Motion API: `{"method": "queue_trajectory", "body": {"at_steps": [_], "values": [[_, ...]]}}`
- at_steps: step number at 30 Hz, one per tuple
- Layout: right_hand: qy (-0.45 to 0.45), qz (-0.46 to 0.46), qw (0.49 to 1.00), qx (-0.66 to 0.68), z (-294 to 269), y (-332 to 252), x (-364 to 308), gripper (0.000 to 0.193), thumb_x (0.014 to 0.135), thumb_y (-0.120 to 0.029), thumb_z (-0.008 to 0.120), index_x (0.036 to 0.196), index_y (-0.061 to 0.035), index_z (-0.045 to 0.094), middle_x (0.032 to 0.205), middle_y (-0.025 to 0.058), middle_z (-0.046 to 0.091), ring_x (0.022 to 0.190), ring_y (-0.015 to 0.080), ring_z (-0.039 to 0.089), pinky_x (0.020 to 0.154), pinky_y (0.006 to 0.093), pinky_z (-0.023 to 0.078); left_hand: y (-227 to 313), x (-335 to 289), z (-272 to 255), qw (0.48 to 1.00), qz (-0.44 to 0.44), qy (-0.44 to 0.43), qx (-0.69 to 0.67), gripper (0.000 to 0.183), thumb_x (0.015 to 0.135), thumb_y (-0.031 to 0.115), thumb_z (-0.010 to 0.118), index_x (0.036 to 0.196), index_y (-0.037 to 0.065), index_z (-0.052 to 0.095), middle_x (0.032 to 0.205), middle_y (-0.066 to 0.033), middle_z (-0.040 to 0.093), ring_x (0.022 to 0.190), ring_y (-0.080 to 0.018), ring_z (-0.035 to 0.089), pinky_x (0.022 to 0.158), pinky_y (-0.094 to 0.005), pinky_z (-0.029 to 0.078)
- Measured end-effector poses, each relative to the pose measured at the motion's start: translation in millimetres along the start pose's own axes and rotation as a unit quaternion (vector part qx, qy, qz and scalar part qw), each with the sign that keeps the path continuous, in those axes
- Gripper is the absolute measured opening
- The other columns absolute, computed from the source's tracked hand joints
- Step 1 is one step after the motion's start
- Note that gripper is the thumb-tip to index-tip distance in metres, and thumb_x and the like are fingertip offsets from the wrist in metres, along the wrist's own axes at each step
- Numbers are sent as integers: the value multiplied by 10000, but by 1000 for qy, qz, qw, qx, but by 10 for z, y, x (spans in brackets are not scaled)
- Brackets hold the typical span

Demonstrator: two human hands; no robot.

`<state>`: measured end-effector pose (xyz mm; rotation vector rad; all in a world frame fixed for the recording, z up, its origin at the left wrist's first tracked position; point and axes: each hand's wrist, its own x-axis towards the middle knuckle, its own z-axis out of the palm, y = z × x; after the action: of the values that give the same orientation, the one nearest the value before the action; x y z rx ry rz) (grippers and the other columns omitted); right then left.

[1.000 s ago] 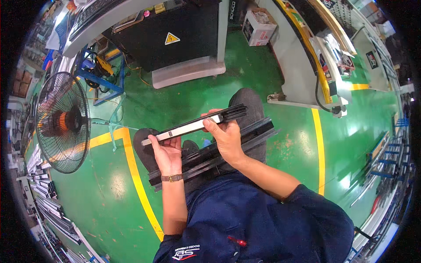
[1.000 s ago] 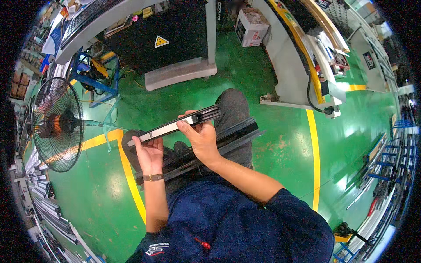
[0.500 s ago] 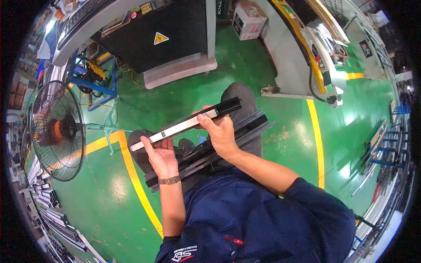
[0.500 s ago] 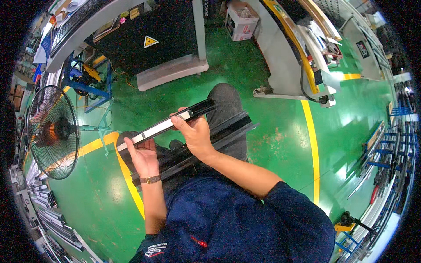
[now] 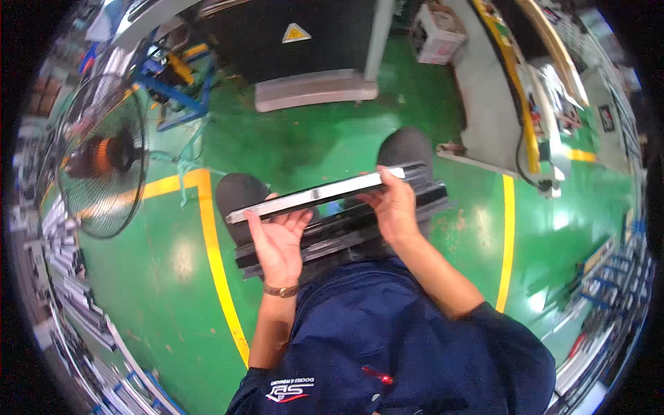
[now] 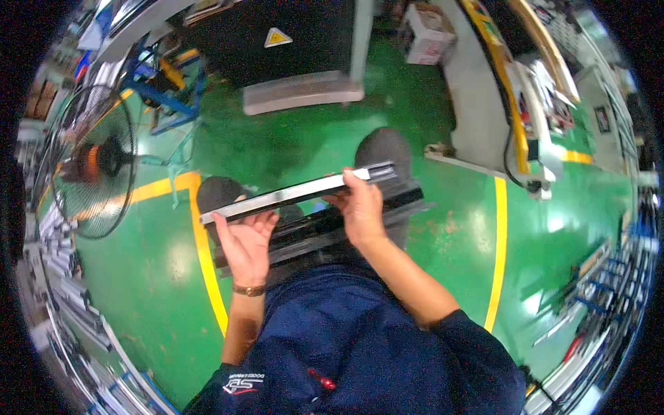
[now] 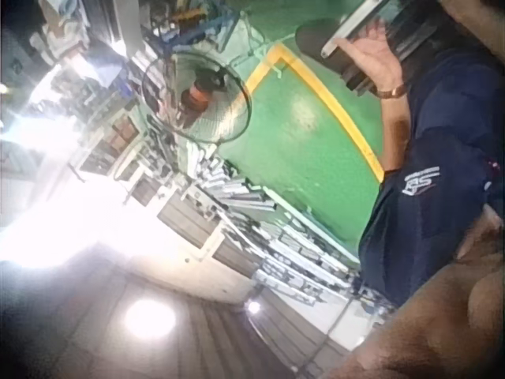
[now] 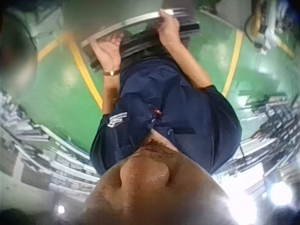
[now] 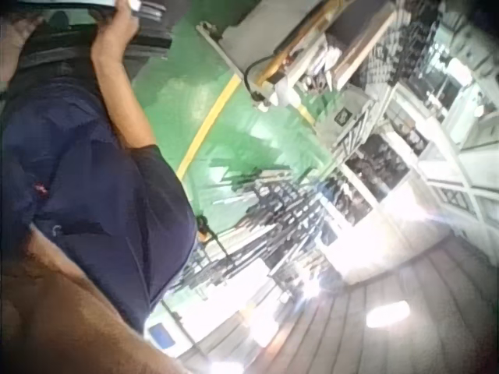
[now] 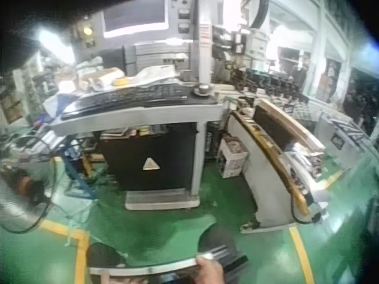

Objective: Measuring and inspecting aluminum window profiles on a fabrication floor.

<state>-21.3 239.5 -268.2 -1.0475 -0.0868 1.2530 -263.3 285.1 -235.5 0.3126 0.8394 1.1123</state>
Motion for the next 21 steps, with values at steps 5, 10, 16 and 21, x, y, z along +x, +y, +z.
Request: {"method": "queue_trajectory", "body": {"at_steps": [5, 10, 16, 21], "values": [[27, 23, 999, 34, -66, -38, -30, 333, 1077, -389, 686, 1276, -122, 667, 1261, 135, 755, 1164, 276, 714, 987, 469, 610, 98, 20, 163, 993, 21, -14, -117, 951, 1008, 893, 437, 1383, 41, 632, 1528, -270, 633, 1433, -428, 574, 1206, -603, 445], [20, 21, 999, 33, -45, -15, -10, 344, 1076, -381, 685, 1285, -111, 650, 1280, 157, 747, 1148, 273, 720, 976, 448, 628, 177, 72, 116, 963, -20, -31, -266, 781, 1033, 797, 531, 1204, 51, 688, 1348, -226, 699, 1392, -430, 578, 1224, -621, 402], [17, 28, 999, 30, 103, -37, -43, 323, 1076, -349, 674, 1281, -101, 652, 1266, 157, 757, 1119, 256, 727, 964, 442, 641, 243, 122, 135, 949, 5, -46, -313, 612, 1026, 622, 622, 1083, 13, 650, 1133, -198, 678, 1218, -404, 607, 1268, -617, 396], [-13, 25, 999, 28, 119, -4, -41, 310, 1089, -341, 660, 1277, -95, 650, 1267, 153, 766, 1102, 244, 728, 969, 453, 640, 290, 139, 68, 949, 26, -12, -314, 513, 1024, 546, 632, 1027, 33, 614, 1028, -170, 648, 1139, -388, 614, 1257, -606, 410]]}}
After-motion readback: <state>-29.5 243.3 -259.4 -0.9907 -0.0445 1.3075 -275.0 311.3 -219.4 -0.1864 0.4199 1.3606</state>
